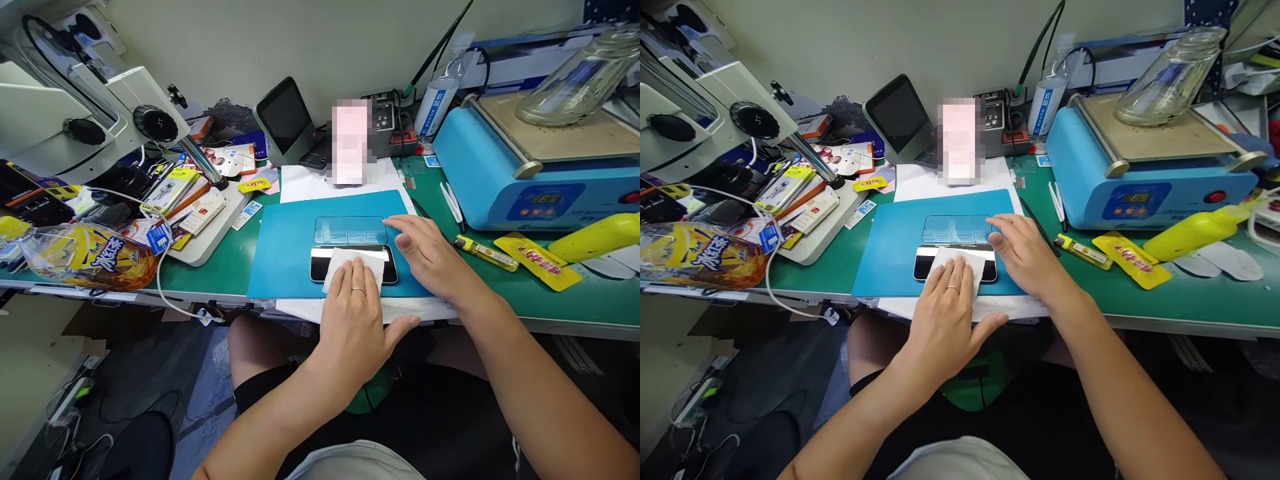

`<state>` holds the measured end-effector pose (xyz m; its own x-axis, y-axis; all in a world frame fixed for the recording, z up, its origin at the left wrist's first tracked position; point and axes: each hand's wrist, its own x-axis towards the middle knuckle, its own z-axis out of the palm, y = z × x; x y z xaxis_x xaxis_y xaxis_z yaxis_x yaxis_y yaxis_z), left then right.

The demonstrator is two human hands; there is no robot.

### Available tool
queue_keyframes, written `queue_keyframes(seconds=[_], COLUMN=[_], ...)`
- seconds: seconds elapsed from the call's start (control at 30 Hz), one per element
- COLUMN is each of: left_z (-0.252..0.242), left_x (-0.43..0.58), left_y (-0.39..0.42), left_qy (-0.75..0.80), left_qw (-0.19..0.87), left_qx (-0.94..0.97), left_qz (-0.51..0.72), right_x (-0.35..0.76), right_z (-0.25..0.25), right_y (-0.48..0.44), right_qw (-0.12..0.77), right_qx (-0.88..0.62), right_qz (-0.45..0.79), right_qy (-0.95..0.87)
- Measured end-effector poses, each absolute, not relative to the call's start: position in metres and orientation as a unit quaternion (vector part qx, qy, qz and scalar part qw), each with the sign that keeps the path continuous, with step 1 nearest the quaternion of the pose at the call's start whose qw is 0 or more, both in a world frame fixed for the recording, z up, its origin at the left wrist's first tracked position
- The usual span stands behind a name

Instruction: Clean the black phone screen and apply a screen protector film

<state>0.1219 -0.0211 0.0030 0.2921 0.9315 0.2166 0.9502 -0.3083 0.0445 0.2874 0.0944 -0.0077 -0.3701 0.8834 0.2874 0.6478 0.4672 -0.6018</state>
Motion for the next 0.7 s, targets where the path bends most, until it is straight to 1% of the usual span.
queue_keyframes(seconds=[0.2, 0.47, 0.7], left_z=[0.005, -0.001, -0.002], left_x=[0.128, 0.113, 0.134], left_y=[0.003, -0.027, 0.005], left_qy=[-0.598, -0.56, -0.535], left_qw=[0.064, 0.06, 0.039], left_qx=[-0.795, -0.821, -0.838], left_qz=[-0.077, -0.087, -0.105], right_x=[0.288, 0.286, 0.289], right_z=[-0.008, -0.006, -0.01], right_y=[0.095, 0.093, 0.095], right_qw=[0.298, 0.295, 0.31], right_qx=[-0.475, -0.473, -0.469], right_qz=[0.195, 0.198, 0.201], right_qy=[-0.805, -0.806, -0.803])
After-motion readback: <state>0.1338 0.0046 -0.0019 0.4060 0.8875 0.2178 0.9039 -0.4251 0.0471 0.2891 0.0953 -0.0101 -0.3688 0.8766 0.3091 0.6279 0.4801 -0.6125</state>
